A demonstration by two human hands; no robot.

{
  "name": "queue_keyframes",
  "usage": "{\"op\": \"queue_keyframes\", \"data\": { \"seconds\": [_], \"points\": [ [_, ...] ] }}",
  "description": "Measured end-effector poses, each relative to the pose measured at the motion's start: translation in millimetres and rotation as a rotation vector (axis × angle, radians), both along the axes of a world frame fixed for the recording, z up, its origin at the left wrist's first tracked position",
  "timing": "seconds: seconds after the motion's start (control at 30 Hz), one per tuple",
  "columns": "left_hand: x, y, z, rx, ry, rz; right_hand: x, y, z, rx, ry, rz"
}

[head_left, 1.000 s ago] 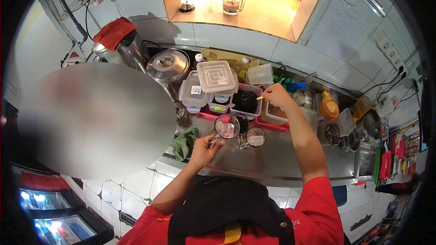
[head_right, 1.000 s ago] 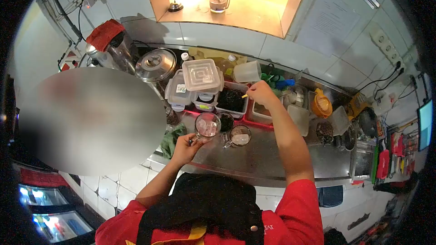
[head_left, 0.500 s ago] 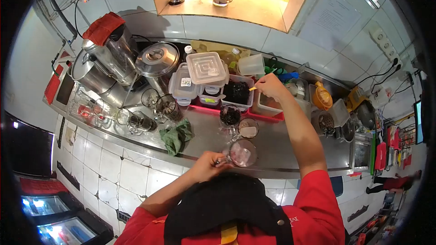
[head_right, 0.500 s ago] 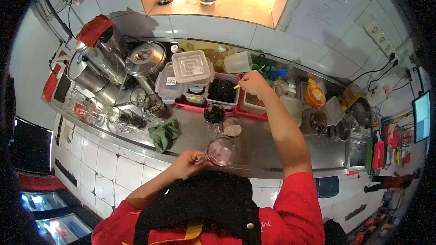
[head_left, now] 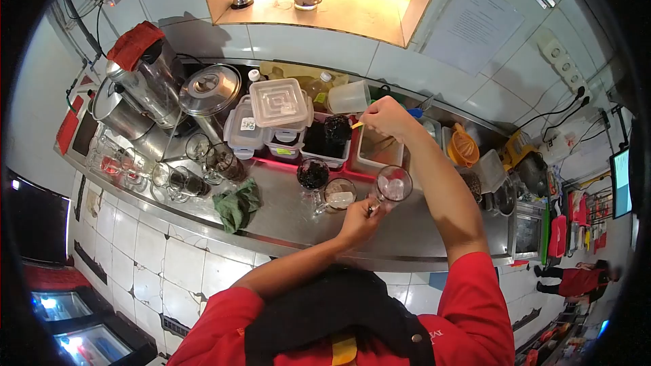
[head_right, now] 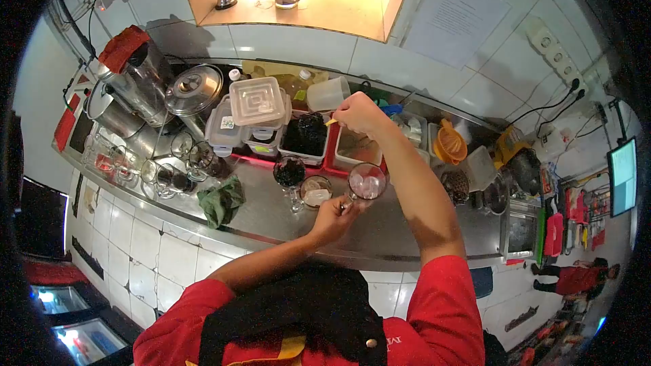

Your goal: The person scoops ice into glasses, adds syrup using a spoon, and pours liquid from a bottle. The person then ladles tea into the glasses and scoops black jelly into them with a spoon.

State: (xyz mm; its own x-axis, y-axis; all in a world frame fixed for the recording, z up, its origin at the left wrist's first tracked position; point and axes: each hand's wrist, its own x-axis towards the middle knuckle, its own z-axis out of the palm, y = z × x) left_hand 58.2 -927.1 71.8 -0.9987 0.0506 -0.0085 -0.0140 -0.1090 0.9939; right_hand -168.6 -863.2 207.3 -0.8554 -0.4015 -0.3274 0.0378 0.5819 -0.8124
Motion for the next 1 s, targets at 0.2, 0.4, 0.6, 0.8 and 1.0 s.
{"op": "queue_keyframes", "data": {
  "seconds": [0.2, 0.4, 0.6, 0.8, 1.0],
  "points": [
    [-26, 24, -7, -0.087, 0.060, 0.316, 0, 13, 17, 0.010, -0.011, 0.048],
    [-29, 34, -18, -0.191, 0.038, 0.404, 7, 36, 31, -0.009, -0.008, 0.062],
    [-28, 37, -18, -0.168, -0.009, 0.432, 40, 78, 48, 0.044, 0.072, 0.072],
    [-24, 34, -21, -0.161, 0.005, 0.387, 100, 113, 30, 0.097, 0.338, 0.025],
    [-8, 37, -26, -0.066, -0.114, 0.309, 184, 111, -39, 0.224, 0.921, 0.088]
  ]
}}
